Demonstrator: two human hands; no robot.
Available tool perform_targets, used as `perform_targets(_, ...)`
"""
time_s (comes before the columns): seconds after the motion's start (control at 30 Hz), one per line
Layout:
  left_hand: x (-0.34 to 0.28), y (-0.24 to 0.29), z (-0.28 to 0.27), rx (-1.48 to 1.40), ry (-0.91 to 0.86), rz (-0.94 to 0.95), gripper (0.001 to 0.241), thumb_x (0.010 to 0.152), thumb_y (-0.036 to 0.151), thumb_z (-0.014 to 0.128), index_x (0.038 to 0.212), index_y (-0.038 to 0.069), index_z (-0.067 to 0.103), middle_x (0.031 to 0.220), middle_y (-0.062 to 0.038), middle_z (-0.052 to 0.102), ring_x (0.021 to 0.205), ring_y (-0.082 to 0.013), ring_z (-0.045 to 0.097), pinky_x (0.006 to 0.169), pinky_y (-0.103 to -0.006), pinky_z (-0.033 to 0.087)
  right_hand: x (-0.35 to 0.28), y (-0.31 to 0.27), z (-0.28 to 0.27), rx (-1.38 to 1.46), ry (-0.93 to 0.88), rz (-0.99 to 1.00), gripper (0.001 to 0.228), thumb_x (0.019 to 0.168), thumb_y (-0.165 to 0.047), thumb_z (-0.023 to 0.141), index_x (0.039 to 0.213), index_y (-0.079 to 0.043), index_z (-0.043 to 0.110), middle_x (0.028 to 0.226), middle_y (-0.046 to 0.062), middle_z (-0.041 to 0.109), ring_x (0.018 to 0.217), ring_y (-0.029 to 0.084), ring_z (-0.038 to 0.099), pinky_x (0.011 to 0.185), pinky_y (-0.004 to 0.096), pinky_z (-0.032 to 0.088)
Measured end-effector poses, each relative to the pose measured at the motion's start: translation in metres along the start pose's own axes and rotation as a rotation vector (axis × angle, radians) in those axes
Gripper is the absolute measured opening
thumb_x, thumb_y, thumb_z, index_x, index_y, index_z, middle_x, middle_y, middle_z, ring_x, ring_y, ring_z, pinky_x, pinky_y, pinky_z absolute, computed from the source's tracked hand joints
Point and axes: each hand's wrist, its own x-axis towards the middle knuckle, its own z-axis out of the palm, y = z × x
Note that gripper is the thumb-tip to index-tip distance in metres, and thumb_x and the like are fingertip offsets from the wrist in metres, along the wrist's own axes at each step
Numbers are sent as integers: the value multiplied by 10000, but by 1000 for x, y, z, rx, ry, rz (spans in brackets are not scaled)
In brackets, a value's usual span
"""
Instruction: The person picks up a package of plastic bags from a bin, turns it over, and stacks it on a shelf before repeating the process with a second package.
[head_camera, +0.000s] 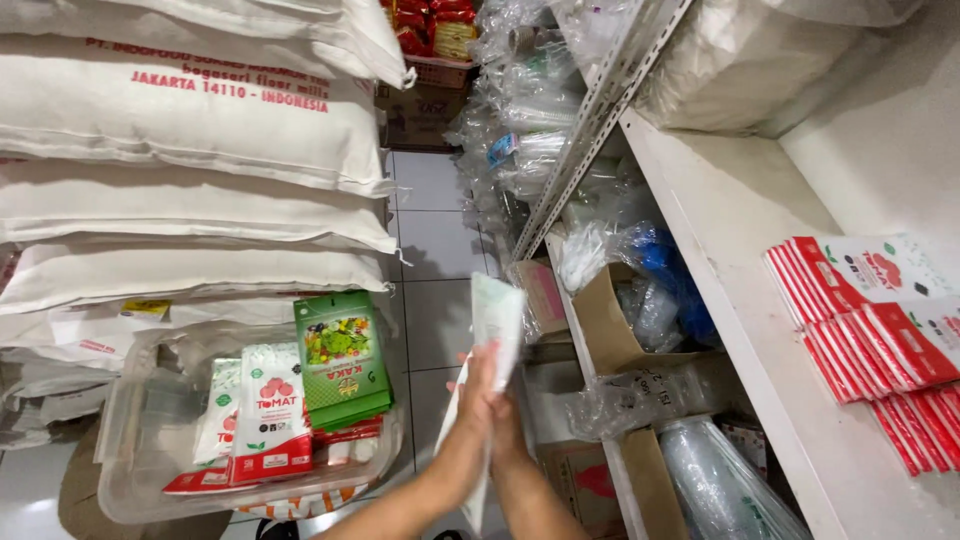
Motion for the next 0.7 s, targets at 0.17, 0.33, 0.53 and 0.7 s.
perform_targets(0.17, -51, 33, 62, 1071, -378, 809, 768, 1045, 600, 391, 1639, 135, 251, 1659, -239, 257, 1579, -402, 187, 1270, -610, 86, -24, -74, -52, 793, -318, 39, 1143, 834, -814, 577, 1669, -137, 188, 1583, 356, 361, 1335, 549, 482, 1065, 657, 433)
perform_targets(0.33, -17, 40, 61, 991, -598, 886, 881, 989, 739, 400, 1643, 150, 353, 1706, -108, 329, 1581, -349, 248, 1267, -598, 96, -53, -104, -54, 856, 102, -52, 1148, 687, -870, 573, 1597, -256, 237, 1517, 169, 364, 1295, 409, 520, 1032, 619, 489)
perform_targets(0.53, 51, 75, 70, 1130, -271, 719, 874, 915, 726, 444, 1541, 120, 384, 1618, -204, 297, 1504, -435, 218, 1131, -724, 57, -77, -116, -88, 816, 229, -133, 1090, 782, -842, 523, 1625, -222, 219, 1563, 179, 343, 1347, 409, 476, 1078, 610, 453)
perform_targets(0.7, 20, 85, 123, 870, -489, 837, 936, 938, 747, 441, 1575, 65, 373, 1635, -243, 291, 1532, -448, 213, 1181, -696, 71, -76, -118, -113, 829, 34, -189, 1043, 862, -818, 481, 1649, -194, 204, 1601, 187, 325, 1390, 410, 439, 1115, 603, 423)
